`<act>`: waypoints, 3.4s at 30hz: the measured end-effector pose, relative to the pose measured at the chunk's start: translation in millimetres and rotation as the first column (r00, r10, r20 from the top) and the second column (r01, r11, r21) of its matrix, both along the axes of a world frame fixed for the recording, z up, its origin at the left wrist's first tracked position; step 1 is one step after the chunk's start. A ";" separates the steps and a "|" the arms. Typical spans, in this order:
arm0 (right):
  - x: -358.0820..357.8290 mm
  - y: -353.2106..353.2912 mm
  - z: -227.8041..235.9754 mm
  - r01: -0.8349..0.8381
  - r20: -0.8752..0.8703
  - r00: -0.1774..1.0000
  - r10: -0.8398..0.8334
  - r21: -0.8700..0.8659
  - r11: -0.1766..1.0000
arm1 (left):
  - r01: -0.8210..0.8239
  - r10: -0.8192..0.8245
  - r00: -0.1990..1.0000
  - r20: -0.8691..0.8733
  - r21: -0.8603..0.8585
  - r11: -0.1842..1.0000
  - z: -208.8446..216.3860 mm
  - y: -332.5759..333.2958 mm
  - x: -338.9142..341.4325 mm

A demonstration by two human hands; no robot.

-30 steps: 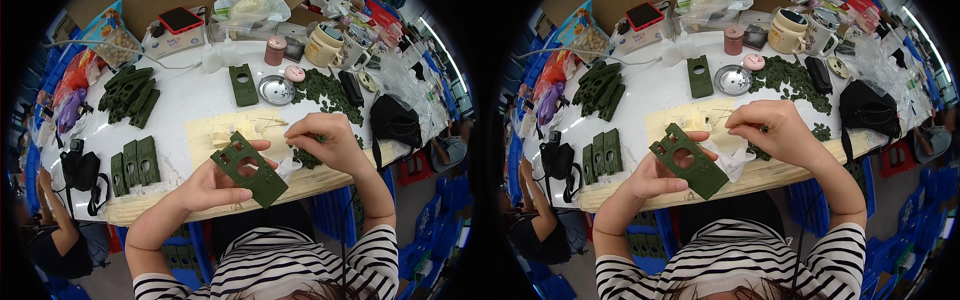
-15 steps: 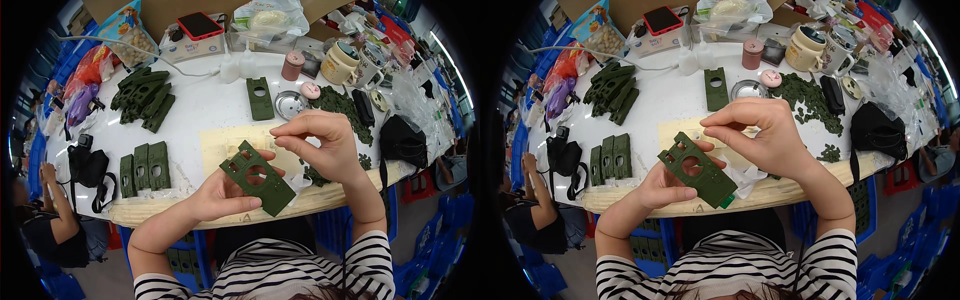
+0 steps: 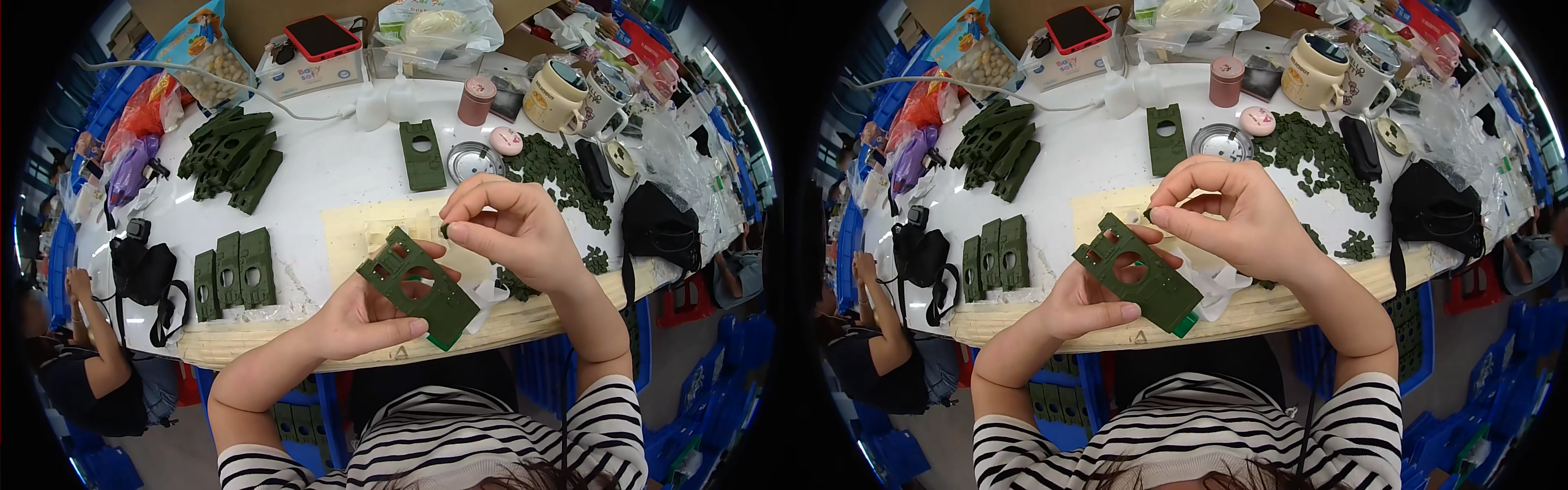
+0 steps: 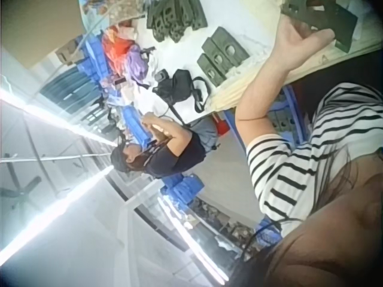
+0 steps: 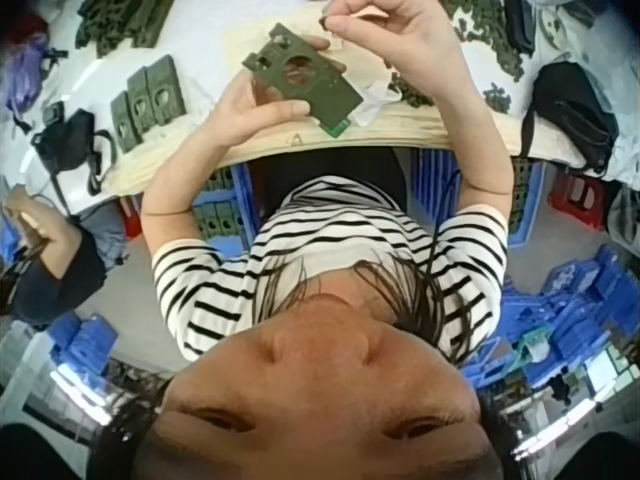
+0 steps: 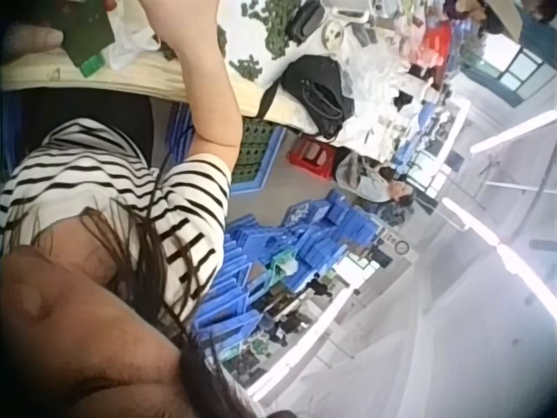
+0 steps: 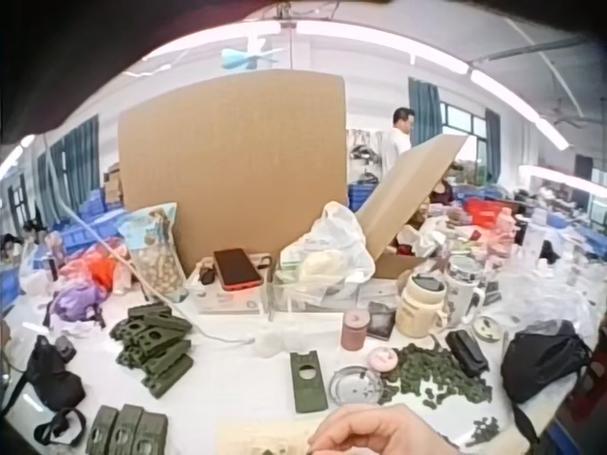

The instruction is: Assembling plastic toy tank parts by applying glue and attaching components.

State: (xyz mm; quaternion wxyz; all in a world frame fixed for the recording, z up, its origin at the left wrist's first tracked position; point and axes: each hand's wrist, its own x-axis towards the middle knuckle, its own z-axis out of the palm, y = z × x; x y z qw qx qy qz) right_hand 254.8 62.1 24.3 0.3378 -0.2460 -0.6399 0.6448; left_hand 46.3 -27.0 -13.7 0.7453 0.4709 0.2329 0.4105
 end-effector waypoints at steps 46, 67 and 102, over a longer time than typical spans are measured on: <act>-20.3 -27.4 -3.2 0.034 0.119 0.985 -0.122 0.563 0.826 | -0.087 0.087 0.990 -0.110 0.007 0.996 -4.5 -6.5 9.7; -23.9 -29.6 -6.2 -0.019 0.207 0.974 -0.092 0.482 0.876 | -0.095 0.096 0.986 -0.135 0.014 0.995 -11.3 -7.2 12.8; -24.6 -28.4 -9.1 -0.013 0.211 0.968 -0.135 0.581 0.814 | -0.109 0.120 0.981 -0.152 0.084 0.991 -15.8 -8.1 13.3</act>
